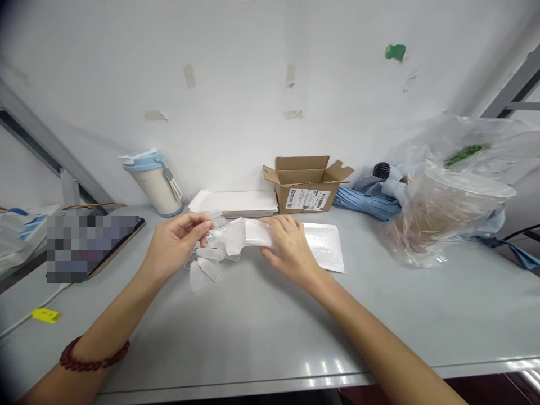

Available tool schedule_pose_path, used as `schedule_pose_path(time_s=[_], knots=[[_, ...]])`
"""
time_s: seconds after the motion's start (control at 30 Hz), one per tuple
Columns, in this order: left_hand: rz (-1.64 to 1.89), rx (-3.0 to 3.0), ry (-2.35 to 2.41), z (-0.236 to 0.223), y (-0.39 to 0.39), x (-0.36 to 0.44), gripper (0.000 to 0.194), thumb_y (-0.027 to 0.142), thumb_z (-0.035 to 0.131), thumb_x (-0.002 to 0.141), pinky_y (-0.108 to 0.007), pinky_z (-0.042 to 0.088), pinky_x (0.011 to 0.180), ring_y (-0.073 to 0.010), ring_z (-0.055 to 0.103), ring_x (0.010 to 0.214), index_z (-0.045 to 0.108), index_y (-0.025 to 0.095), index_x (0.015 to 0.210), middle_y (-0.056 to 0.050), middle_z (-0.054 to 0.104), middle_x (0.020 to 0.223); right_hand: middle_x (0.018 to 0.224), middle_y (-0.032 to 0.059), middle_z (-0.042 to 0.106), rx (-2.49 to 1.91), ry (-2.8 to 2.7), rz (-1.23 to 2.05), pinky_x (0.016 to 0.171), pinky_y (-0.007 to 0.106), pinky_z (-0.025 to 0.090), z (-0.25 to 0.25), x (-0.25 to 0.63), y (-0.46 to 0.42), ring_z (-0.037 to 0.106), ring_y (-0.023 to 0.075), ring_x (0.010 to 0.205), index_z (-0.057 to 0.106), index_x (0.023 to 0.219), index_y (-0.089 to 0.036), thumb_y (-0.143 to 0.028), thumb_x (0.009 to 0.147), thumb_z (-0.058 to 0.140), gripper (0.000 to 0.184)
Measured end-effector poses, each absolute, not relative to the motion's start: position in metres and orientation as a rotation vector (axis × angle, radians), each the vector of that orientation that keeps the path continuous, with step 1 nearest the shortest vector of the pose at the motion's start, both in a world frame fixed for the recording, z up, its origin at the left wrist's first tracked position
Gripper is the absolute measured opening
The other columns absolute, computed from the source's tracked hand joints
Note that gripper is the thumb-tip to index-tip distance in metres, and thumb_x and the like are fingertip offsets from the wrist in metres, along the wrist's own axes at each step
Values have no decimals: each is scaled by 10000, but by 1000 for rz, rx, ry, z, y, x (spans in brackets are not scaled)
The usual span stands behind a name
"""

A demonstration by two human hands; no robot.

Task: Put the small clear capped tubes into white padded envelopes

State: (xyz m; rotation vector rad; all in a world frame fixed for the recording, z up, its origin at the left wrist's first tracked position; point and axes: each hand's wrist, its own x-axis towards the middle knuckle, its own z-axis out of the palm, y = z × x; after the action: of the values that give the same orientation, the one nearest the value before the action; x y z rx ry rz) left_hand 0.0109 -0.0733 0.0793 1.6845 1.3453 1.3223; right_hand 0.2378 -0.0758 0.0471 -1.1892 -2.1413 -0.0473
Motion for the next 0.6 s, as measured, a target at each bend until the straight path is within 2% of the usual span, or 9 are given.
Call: schedule_pose_path(time_s=[0.4, 0.6], knots=[[1464, 1611, 1358, 81, -83, 18, 116, 281, 623, 763, -203, 487, 587, -92, 567, 586, 654, 170, 769, 3, 643, 743, 1106, 76, 591, -1169, -2136, -33, 846, 399, 377, 49, 235, -78, 503, 247, 1040, 478, 1135, -215, -212, 786, 560, 358], [1355, 1644, 1252, 67, -88, 32, 97, 269, 632, 750, -209, 510, 609, -109, 600, 608, 675, 183, 757, 4, 668, 732, 1102, 84, 600, -1180, -2152, -48, 842, 395, 373, 47, 233, -78, 505, 248, 1031, 493, 1136, -191, -188, 776, 556, 366]])
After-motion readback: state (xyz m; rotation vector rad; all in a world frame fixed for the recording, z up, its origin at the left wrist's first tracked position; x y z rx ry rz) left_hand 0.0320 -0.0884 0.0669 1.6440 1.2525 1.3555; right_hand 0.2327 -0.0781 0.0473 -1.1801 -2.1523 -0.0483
